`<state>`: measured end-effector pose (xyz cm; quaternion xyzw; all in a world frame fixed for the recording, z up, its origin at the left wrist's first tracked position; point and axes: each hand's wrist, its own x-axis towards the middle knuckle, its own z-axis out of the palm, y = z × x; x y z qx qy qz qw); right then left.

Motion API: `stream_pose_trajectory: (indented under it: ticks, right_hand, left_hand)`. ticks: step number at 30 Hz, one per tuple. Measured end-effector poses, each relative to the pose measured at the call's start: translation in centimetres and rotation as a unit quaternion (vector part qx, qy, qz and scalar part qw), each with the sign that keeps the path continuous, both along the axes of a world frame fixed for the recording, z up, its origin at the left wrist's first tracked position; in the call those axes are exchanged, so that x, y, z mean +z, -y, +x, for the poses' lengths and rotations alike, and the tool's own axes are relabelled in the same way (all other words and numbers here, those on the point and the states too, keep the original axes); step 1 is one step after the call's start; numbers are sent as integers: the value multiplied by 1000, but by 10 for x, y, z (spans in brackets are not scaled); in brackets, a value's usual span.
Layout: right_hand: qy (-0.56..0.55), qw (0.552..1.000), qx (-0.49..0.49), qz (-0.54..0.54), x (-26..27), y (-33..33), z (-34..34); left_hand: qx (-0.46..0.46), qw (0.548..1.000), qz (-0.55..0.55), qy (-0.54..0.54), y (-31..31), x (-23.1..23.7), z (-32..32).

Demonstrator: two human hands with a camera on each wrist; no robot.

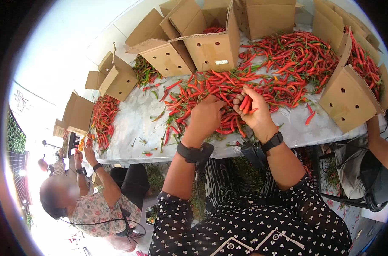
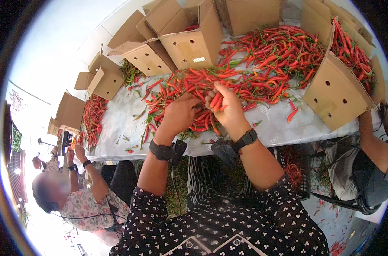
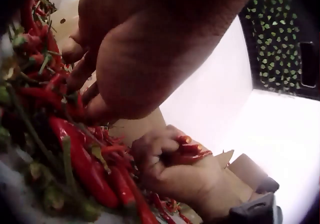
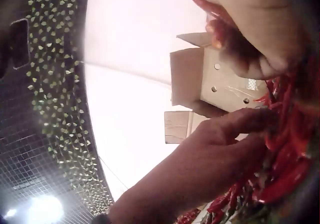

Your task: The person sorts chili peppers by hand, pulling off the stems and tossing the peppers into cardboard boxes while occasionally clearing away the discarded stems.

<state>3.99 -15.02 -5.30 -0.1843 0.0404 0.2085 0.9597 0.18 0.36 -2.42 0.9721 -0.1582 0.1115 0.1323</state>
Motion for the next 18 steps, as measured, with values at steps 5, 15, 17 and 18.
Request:
stream_pose_trajectory:
  ticks: [5, 15, 17, 18]
  right_hand:
    - [4, 999, 9, -37, 1, -2, -4]
    - [90, 976, 124, -154, 4, -13, -18]
    - [88, 977, 116, -155, 4, -16, -19]
    - [87, 977, 117, -155, 5, -16, -20]
  left_hand:
    - [-3, 1000, -7, 1, -14, 4, -5]
    - [107, 954, -170, 222, -31, 16, -13]
    - [98, 954, -176, 223, -25, 21, -18]
    - [88, 954, -181, 224, -21, 22, -20]
